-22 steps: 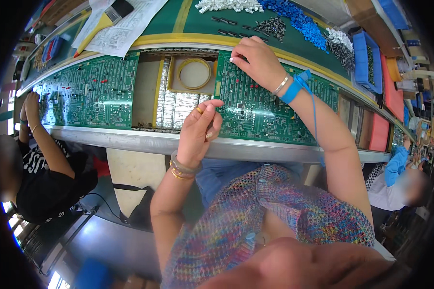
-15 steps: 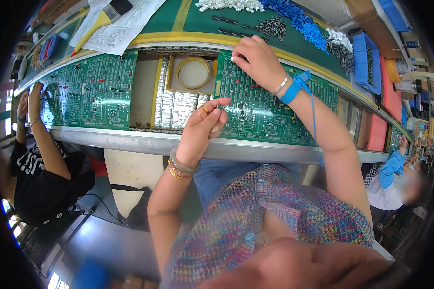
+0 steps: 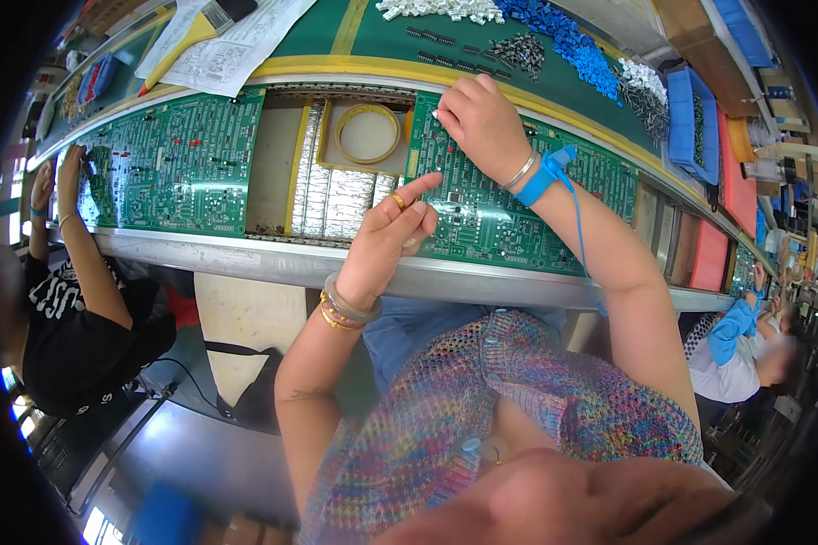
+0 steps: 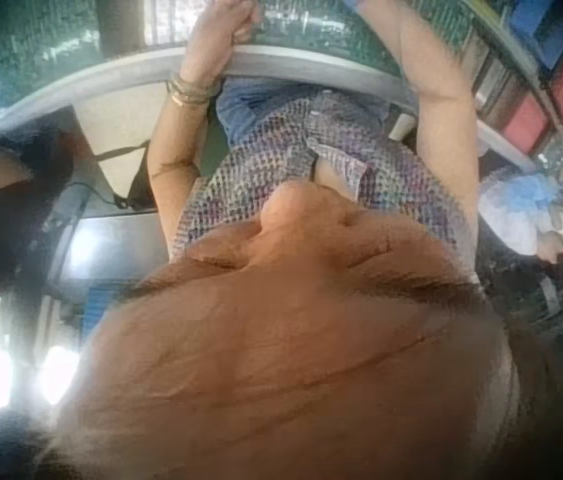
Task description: Inserting small electronic components into a green printed circuit board on a factory assembly line.
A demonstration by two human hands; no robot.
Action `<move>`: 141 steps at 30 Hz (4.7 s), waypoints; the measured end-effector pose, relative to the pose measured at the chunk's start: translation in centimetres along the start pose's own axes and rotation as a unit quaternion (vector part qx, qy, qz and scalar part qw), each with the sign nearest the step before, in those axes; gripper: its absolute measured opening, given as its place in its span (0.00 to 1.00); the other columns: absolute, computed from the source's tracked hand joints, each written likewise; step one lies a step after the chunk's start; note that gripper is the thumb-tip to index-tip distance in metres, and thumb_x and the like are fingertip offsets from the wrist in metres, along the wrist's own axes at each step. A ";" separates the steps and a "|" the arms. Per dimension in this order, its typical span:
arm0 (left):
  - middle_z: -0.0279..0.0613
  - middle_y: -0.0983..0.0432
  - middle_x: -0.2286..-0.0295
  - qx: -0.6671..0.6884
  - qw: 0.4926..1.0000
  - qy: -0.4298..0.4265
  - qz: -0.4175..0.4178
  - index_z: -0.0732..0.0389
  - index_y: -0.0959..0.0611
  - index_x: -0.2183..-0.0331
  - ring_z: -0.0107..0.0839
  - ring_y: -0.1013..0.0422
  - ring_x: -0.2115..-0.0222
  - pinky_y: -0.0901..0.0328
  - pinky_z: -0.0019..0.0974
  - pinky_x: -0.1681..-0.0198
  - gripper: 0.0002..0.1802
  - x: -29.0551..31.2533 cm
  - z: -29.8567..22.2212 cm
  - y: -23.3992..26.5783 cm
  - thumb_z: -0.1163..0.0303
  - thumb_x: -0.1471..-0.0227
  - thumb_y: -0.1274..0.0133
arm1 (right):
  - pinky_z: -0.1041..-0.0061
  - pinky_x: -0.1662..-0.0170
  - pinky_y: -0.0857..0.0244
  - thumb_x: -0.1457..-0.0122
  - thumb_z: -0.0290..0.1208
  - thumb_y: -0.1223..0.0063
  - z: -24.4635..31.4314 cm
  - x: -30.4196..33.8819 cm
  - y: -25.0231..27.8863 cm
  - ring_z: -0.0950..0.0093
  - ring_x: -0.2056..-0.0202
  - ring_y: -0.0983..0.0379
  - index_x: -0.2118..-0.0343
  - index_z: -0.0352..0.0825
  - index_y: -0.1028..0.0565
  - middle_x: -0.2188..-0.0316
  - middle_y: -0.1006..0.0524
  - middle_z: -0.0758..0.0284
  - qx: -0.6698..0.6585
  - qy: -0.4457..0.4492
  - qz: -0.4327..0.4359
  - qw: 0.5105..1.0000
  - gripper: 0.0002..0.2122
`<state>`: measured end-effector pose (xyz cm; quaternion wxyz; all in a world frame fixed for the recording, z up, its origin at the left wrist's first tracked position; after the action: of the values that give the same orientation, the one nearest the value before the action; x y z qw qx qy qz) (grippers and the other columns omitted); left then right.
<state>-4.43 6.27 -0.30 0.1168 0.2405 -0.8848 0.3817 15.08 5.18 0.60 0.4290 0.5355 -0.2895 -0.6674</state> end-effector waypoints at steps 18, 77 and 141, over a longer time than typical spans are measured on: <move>0.51 0.30 0.80 -0.541 0.715 -0.262 -0.357 0.55 0.29 0.46 0.36 0.33 0.81 0.37 0.37 0.75 0.26 6.8 -4.1 5.7 0.76 0.49 0.56 | 0.84 0.62 0.34 0.43 0.23 0.50 5.9 2.4 5.4 0.85 0.64 0.29 0.65 0.32 0.27 0.70 0.25 0.72 -0.497 -0.203 0.264 0.802 0.04; 0.37 0.22 0.69 0.029 0.966 -0.175 -0.187 0.66 0.22 0.58 0.10 0.42 0.80 0.48 0.17 0.80 0.12 11.4 1.1 5.4 0.79 0.47 0.48 | 0.72 0.63 0.34 0.54 0.24 0.45 11.8 0.3 -1.6 0.67 0.66 0.33 0.71 0.34 0.28 0.71 0.30 0.66 -0.182 0.175 0.178 0.951 0.07; 0.34 0.25 0.76 -0.314 0.933 -0.089 -0.151 0.69 0.22 0.65 0.17 0.31 0.79 0.36 0.21 0.76 0.08 3.0 -4.9 6.0 0.78 0.50 0.46 | 0.75 0.64 0.33 0.55 0.23 0.42 5.3 0.8 0.1 0.69 0.67 0.30 0.70 0.35 0.27 0.71 0.28 0.68 -0.090 0.173 0.092 0.976 0.08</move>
<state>-9.94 12.44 0.51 0.1639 0.3552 -0.9195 0.0394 9.91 4.03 1.66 0.5789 0.5729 -0.1975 -0.5456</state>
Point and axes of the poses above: each hand's wrist, its own x-axis away from the middle knuckle, its own y-axis out of the back of the hand, z = x × y, the point moved 2 cm from there along -x, towards the middle knuckle
